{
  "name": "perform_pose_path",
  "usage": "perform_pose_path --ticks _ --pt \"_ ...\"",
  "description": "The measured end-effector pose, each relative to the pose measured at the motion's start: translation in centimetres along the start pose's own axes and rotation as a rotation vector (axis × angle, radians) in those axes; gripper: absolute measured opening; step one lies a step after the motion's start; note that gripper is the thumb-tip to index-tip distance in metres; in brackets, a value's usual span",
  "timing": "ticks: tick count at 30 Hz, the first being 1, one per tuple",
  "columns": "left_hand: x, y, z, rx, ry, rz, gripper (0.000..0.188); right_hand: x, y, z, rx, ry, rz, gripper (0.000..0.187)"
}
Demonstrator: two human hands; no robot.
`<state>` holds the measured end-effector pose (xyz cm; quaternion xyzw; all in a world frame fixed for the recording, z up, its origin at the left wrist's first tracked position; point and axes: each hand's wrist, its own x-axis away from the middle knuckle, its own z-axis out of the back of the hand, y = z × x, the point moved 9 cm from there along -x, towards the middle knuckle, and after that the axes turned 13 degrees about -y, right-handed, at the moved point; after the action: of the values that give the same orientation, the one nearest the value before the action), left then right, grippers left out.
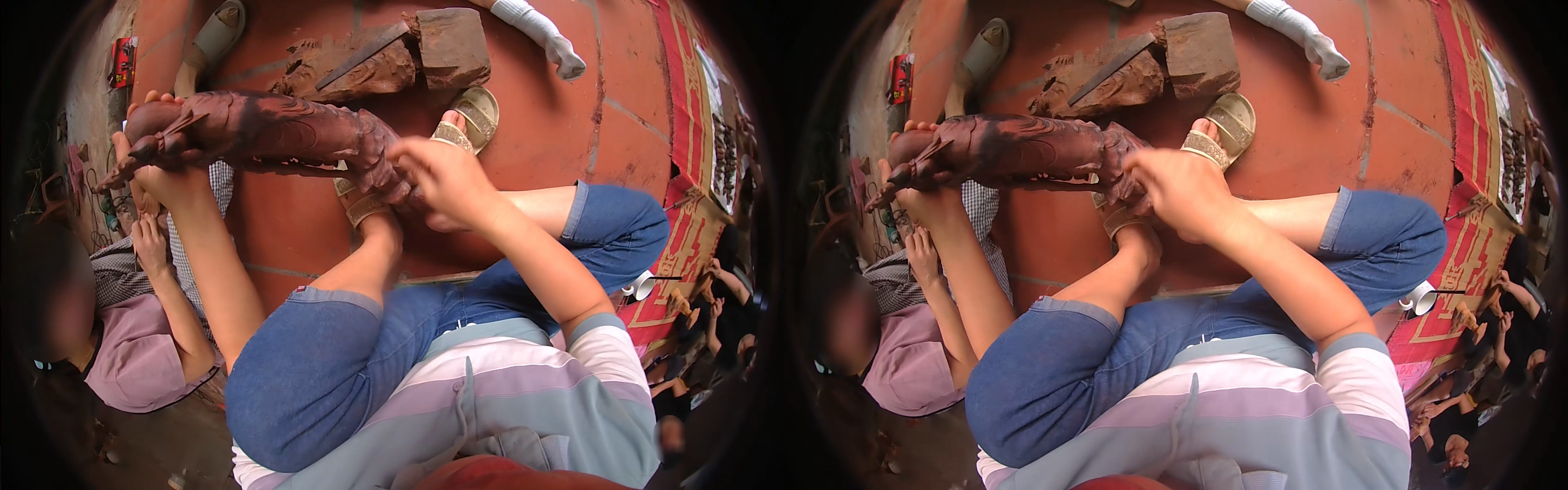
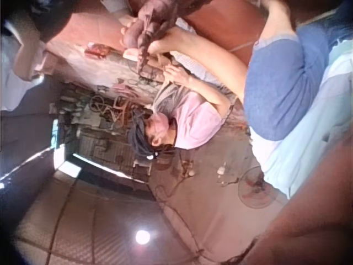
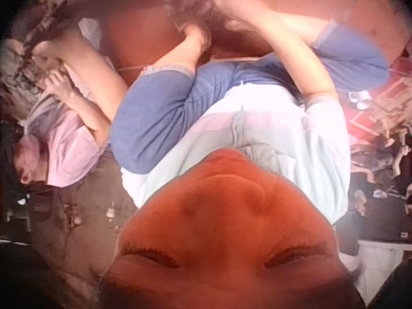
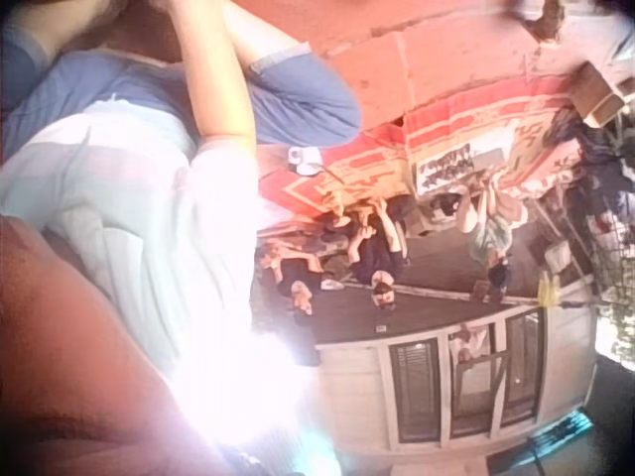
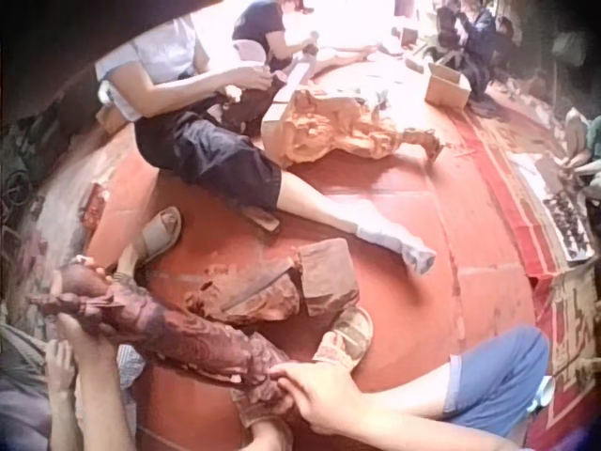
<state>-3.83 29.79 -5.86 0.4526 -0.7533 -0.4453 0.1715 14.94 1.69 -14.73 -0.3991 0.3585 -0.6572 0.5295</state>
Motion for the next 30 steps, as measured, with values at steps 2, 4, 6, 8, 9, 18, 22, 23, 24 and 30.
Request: perform_pose_path --ticks 2,4,6,8,9,18,22,23,24,30 --pt "0.2 -0.1 -0.8 -0.043 0.063 -0.008 0.049 -2.1 3.1 2.7 -0.195 0.194 -0.072 0.018" --pt "0.0 -0.4 -1.4 0.011 0.025 -0.001 0.048 -4.0 4.5 1.9 -0.095 0.122 -0.15 0.021" --pt "-0.3 -0.7 -2.0 0.099 -0.059 0.028 0.047 -4.6 4.2 0.4 0.08 0.04 -0.205 0.023" --pt "0.0 -0.6 -2.5 0.1 -0.085 0.016 0.047 -3.7 4.0 -0.9 0.099 0.048 -0.255 0.017" --pt "0.2 -0.6 -2.7 0.096 -0.08 0.011 0.046 -2.6 3.7 -1.2 0.144 0.028 -0.305 0.014" --pt "-0.2 -1.0 -4.3 -0.134 0.127 -0.032 0.044 -3.0 5.4 -0.9 0.104 0.143 -0.412 0.019" --pt "-0.2 -0.6 -3.5 -0.054 0.059 -0.037 0.044 1.2 0.2 -2.4 0.253 -0.082 -0.208 0.018" --pt "-0.6 -0.6 -3.2 0.039 -0.022 -0.002 0.043 1.1 0.5 -2.4 0.176 -0.103 -0.209 0.019" --pt "-0.4 -0.6 -2.6 -0.015 0.028 -0.016 0.045 0.4 2.1 -2.4 -0.028 -0.105 -0.316 0.019" --pt "-0.9 -0.8 -3.8 -0.109 0.057 -0.048 0.05 -4.9 7.4 2.8 0.383 0.035 -0.243 0.016"
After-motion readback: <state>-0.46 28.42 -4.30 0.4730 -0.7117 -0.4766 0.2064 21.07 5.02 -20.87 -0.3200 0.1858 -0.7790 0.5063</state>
